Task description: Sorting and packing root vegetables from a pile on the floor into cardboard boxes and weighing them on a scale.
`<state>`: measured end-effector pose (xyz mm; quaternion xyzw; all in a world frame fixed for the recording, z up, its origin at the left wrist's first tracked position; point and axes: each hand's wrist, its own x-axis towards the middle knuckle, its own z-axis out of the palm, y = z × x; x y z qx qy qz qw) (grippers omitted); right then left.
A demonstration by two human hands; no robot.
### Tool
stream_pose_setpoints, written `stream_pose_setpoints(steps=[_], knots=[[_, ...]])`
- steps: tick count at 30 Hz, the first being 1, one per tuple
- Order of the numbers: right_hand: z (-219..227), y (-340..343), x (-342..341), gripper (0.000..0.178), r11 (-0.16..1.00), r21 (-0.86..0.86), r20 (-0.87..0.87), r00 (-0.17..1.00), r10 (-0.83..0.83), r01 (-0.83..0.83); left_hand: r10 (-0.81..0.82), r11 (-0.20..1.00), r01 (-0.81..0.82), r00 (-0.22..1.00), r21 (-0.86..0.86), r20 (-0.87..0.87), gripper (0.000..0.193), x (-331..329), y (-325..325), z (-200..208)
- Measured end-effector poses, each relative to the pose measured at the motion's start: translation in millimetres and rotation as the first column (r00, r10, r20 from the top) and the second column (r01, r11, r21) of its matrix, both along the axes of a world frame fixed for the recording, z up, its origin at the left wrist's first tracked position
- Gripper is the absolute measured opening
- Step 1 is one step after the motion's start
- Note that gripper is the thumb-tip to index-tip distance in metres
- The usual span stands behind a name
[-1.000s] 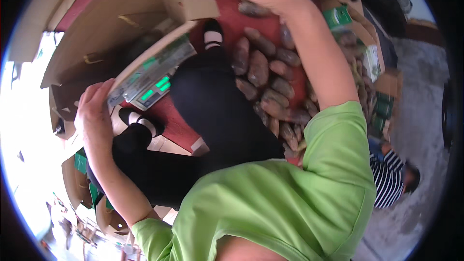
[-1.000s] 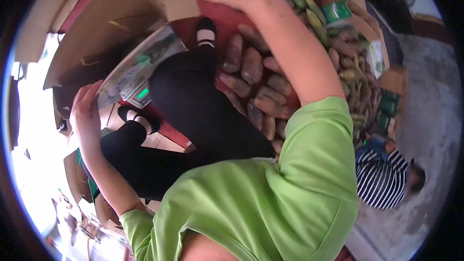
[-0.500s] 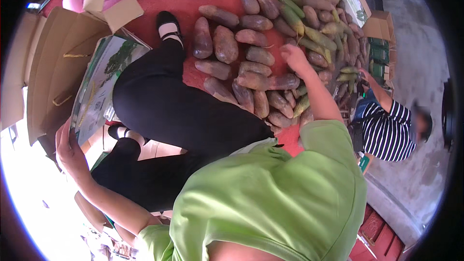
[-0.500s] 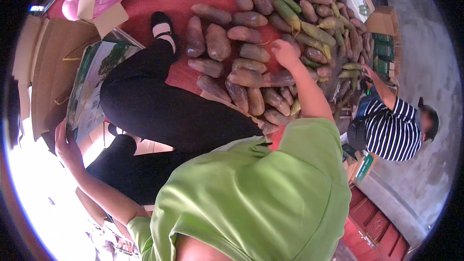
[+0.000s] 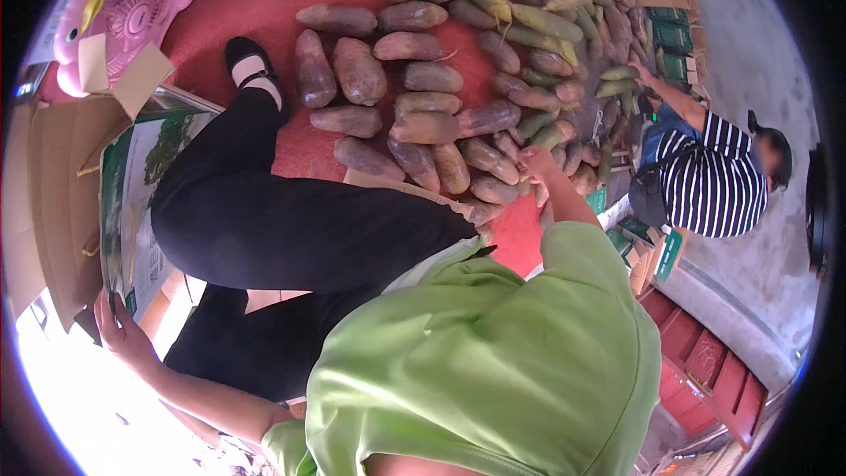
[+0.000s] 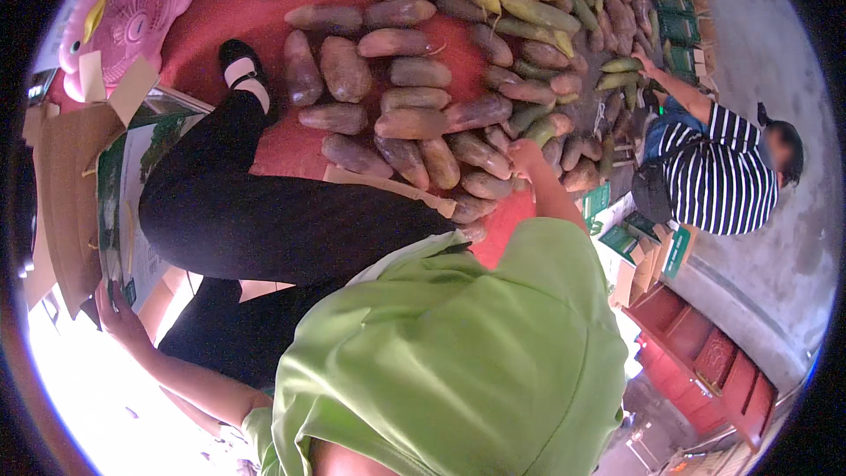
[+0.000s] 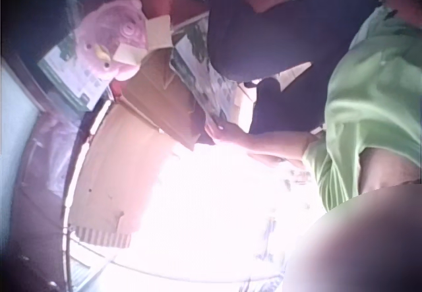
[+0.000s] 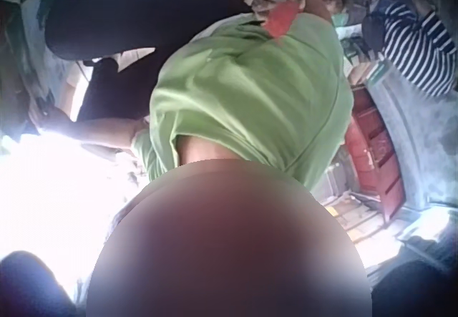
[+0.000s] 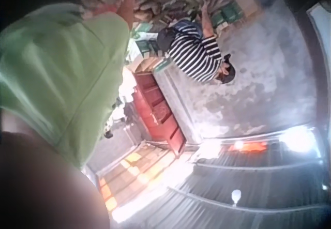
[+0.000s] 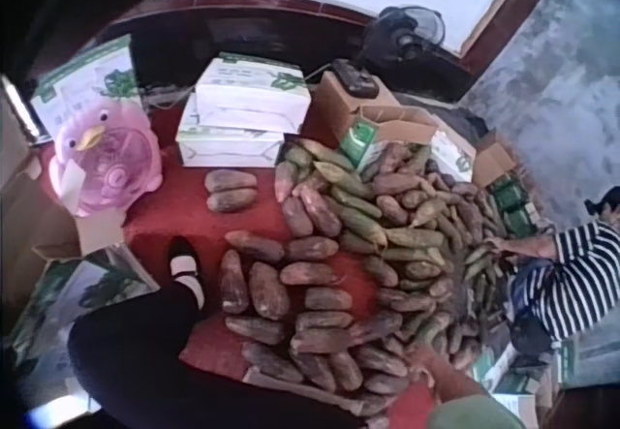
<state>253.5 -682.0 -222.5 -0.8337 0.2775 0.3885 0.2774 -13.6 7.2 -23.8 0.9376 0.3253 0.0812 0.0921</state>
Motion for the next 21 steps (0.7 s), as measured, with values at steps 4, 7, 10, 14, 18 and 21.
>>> stream_pose_setpoints(steps=[4, 7, 10, 14, 18, 21], knots=[[-53, -71, -26, 0.016, 0.99, -0.141, -0.123, 0.992, 0.009, -0.026, 0.025, 1.0, -0.025, 1.0, 0.013, 0.0, 0.021, 3, -5, 15], [-105, -237, -48, 0.011, 0.924, -0.133, 0.07, 0.927, 0.369, -0.358, 0.032, 0.999, -0.031, 0.999, -0.038, 0.014, 0.021, 3, 3, -14], [-147, -232, -59, 0.01, 0.901, -0.122, 0.15, 0.89, 0.432, -0.417, 0.015, 1.0, -0.016, 1.0, 0.015, 0.024, 0.021, -2, 7, -11], [-135, -245, -48, 0.009, 0.964, -0.266, 0.157, 0.986, 0.059, -0.015, -0.003, 1.0, 0.004, 0.999, -0.013, 0.039, 0.02, -4, 12, -29], [-92, -96, -27, 0.02, 0.863, -0.096, 0.218, 0.857, -0.468, 0.496, -0.011, 0.99, 0.011, 1.0, 0.138, 0.001, 0.02, -9, 7, 4], [-94, -116, -19, 0.033, 0.861, -0.083, 0.299, 0.837, -0.459, 0.502, -0.015, 0.991, 0.014, 1.0, 0.136, 0.008, 0.02, -13, 17, -12]])
